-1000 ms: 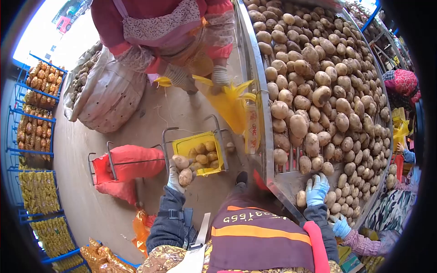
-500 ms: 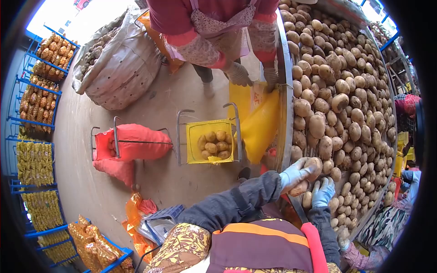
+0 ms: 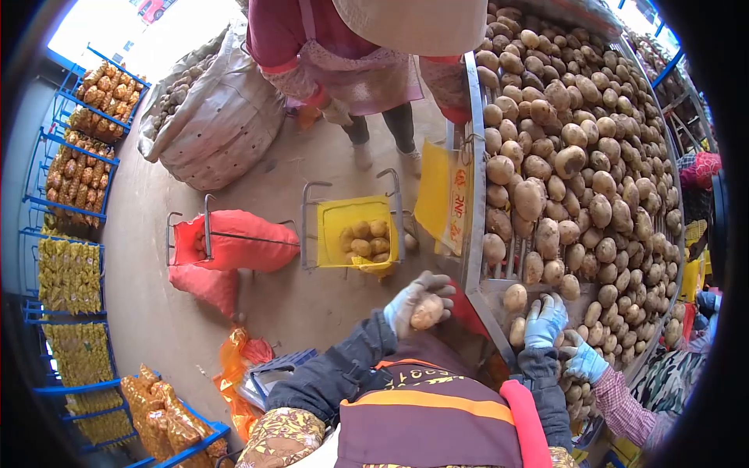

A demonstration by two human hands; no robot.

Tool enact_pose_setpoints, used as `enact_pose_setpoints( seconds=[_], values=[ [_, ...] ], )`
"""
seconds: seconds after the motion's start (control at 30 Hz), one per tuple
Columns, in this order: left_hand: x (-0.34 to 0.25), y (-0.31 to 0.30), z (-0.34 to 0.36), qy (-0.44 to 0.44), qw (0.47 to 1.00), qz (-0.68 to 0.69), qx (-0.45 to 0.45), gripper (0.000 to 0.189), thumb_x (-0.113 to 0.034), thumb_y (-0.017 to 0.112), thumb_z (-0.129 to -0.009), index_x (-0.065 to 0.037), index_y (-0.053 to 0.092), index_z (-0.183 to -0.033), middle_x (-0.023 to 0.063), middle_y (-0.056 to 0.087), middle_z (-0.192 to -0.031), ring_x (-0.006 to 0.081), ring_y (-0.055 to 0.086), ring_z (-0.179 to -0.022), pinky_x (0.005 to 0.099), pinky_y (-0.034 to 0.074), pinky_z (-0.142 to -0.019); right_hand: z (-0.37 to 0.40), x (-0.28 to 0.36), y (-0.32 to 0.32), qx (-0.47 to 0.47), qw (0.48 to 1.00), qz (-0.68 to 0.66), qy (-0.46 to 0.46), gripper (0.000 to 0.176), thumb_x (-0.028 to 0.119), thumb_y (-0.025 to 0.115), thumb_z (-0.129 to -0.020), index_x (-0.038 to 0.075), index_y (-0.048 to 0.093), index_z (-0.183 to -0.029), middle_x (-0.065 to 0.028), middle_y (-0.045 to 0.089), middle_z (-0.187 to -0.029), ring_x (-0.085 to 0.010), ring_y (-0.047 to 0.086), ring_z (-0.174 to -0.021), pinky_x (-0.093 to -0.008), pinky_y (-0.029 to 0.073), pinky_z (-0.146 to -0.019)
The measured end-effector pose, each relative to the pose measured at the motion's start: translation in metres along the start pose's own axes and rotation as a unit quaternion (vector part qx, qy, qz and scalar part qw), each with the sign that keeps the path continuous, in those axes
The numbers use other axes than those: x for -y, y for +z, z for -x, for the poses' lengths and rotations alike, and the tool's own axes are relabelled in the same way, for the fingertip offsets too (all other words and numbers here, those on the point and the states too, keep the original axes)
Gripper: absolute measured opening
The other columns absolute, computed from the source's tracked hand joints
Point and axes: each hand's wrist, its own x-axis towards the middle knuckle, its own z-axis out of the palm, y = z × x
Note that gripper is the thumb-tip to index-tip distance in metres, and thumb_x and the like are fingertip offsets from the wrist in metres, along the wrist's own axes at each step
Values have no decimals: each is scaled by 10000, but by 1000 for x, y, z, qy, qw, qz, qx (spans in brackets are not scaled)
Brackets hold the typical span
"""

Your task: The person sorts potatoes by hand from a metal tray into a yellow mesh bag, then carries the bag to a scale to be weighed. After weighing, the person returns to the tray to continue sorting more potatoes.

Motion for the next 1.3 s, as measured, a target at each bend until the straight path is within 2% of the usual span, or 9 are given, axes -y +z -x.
enact_pose_setpoints(
  seconds=[0.13, 0.27, 0.37, 0.6, 0.73, 0.8, 1.07, 1.17, 1.3],
  values=[
    [-68, -71, 45, 260, 949, -64, -165, 386, -402, 554, -966, -43, 592, -1103, 71, 639, -985, 212, 648, -856, 376, 583, -764, -3, 9, -6, 3, 1000, 13, 9, 208, 195, 629, -827, 65, 626, -990, -138, 594, -1152, -338, 541, -1051, -472, 382, -938],
    [-124, -101, 35, 312, 902, -182, -236, 328, -300, 550, -988, -42, 573, -1190, 60, 627, -1081, 199, 625, -970, 349, 548, -842, -10, 6, -7, 1, 1000, 6, -5, 172, 168, 629, -822, 57, 628, -953, -140, 599, -1112, -334, 553, -1021, -470, 403, -908],
    [-144, -127, 25, 304, 831, -322, -338, 379, -340, 545, -984, -34, 572, -1207, 55, 637, -1056, 150, 611, -940, 279, 498, -829, -18, 15, -12, 16, 1000, -10, -8, 118, 127, 611, -821, 31, 616, -890, -151, 604, -1008, -353, 566, -930, -452, 453, -816],
    [-153, -140, 87, 144, 889, -288, -326, 428, -364, 524, -991, -34, 535, -1264, 102, 618, -1167, 183, 618, -1005, 318, 504, -841, -24, -3, -2, 101, 995, -7, -13, 113, 56, 586, -818, 14, 593, -922, -184, 578, -1012, -379, 555, -953, -449, 452, -851],
    [-155, -153, 105, 52, 901, -267, -338, 364, -332, 504, -1005, -57, 551, -1239, 58, 635, -1092, 156, 638, -896, 305, 537, -776, -43, 10, -6, 2, 997, -27, 77, 138, -22, 566, -817, 4, 592, -951, -160, 584, -1013, -331, 568, -976, -408, 455, -888],
    [-157, -162, 110, 44, 903, -261, -337, 341, -312, 508, -1003, -61, 554, -1230, 60, 639, -1067, 160, 640, -884, 310, 542, -771, -70, 72, -20, -99, 995, -11, 3, 194, -41, 542, -842, 0, 601, -1022, -159, 593, -1081, -317, 572, -1023, -390, 446, -939],
    [-160, -187, 107, 55, 922, -189, -332, 236, -261, 496, -1006, -79, 568, -1138, 33, 623, -953, 152, 635, -770, 303, 560, -692, -155, 335, 36, 60, 922, -237, -300, 320, -8, 619, -798, 23, 591, -1116, -174, 590, -1148, -344, 574, -1057, -410, 460, -943],
    [-159, -196, 106, 46, 936, -148, -317, 165, -256, 485, -1010, -113, 561, -1041, -1, 592, -869, 122, 604, -695, 276, 543, -627, -181, 364, 120, 111, 902, -296, -293, 281, 47, 616, -839, 11, 596, -1117, -165, 606, -1117, -334, 577, -1053, -393, 450, -954],
    [-153, -182, 95, 33, 940, -85, -328, 145, -269, 497, -1005, -169, 506, -900, -56, 497, -761, 68, 488, -575, 231, 475, -524, -213, 379, 208, 255, 826, -497, -77, 295, 244, 536, -966, 11, 620, -1126, -121, 620, -1156, -251, 571, -1097, -348, 443, -971]
  ],
)
